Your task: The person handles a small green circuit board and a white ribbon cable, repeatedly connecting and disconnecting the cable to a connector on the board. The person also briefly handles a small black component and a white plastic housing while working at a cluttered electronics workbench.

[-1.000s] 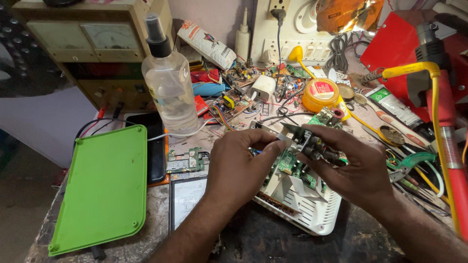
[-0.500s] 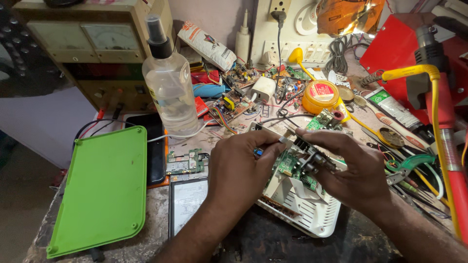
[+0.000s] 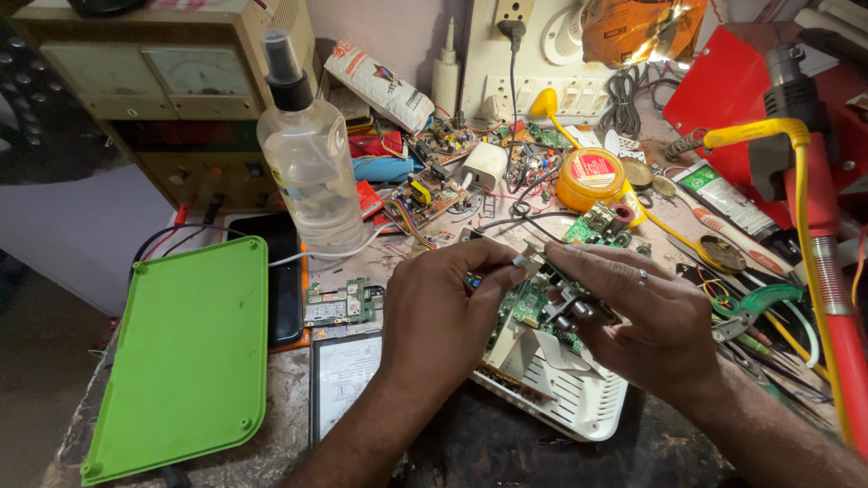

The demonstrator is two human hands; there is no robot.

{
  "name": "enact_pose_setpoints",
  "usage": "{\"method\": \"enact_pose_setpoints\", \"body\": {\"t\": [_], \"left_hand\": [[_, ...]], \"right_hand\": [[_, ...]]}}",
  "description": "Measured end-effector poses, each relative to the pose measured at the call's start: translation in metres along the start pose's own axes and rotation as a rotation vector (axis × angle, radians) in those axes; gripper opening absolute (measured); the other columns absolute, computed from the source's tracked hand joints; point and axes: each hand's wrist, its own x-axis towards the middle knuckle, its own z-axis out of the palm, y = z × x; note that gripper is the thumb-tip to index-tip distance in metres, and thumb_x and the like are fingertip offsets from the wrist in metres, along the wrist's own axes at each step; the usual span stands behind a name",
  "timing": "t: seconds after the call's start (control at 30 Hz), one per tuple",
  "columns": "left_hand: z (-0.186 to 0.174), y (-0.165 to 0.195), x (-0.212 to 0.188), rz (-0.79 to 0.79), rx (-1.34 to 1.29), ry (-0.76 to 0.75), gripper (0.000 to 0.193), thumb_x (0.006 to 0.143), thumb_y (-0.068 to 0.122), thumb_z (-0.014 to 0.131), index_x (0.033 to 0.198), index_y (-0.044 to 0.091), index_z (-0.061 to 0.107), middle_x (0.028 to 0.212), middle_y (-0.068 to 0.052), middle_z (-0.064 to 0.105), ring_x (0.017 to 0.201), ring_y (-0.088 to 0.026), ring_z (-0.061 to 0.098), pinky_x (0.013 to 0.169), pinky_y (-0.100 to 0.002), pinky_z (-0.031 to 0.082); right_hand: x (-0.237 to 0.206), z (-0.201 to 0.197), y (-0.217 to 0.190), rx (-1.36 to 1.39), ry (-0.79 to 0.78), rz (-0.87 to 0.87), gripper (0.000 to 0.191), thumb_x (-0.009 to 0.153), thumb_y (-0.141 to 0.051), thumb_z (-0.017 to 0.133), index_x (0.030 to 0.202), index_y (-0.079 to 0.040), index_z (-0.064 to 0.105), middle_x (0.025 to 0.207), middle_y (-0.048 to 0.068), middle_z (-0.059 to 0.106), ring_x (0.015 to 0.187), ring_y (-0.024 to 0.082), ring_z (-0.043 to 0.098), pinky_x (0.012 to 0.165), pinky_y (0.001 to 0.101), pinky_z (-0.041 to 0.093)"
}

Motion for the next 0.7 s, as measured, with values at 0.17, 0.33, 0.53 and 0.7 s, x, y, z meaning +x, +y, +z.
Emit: {"method": "enact_pose_setpoints", "body": {"t": [0.17,0.33,0.53,0.7], "left_hand": [[-0.0006,0.0013,0.0008,0.003,0.022,0.003,0.015,0.085,0.022,0.074,0.094,0.013,0.082,0.08,-0.006,0.079,0.071,-0.021,0.077,0.068,-0.036,0.058],[0.0005,0.005,0.0015,-0.121,0.002,-0.023,0.015,0.083,0.025,0.076,0.089,0.012,0.081,0.077,-0.005,0.079,0.069,-0.017,0.078,0.066,-0.034,0.058],[-0.0009,0.0068,0.0017,-0.136,0.009,-0.028,0.015,0.082,0.026,0.077,0.089,0.013,0.081,0.076,-0.005,0.079,0.068,-0.017,0.077,0.066,-0.034,0.058],[-0.0005,0.0058,0.001,-0.101,0.025,-0.003,0.014,0.082,0.025,0.077,0.088,0.014,0.081,0.077,-0.004,0.079,0.07,-0.018,0.077,0.067,-0.034,0.057]], "right_hand": [[0.0003,0.0005,-0.0001,-0.031,0.008,-0.018,0.068,0.07,0.008,0.074,0.133,-0.012,0.065,0.127,0.007,0.073,0.121,0.024,0.071,0.102,0.0362,0.06],[-0.0013,0.0,-0.0001,-0.057,0.04,0.086,0.061,0.076,0.003,0.08,0.133,-0.015,0.067,0.122,0.009,0.075,0.11,0.022,0.076,0.089,0.0314,0.064],[-0.0022,0.0011,-0.0012,-0.065,0.032,0.076,0.063,0.072,-0.003,0.084,0.131,-0.014,0.067,0.114,0.01,0.076,0.098,0.023,0.078,0.082,0.0326,0.061],[-0.0028,0.0006,-0.0022,-0.08,0.031,0.033,0.062,0.073,0.001,0.08,0.132,-0.012,0.067,0.118,0.012,0.075,0.103,0.024,0.077,0.086,0.0331,0.063]]}}
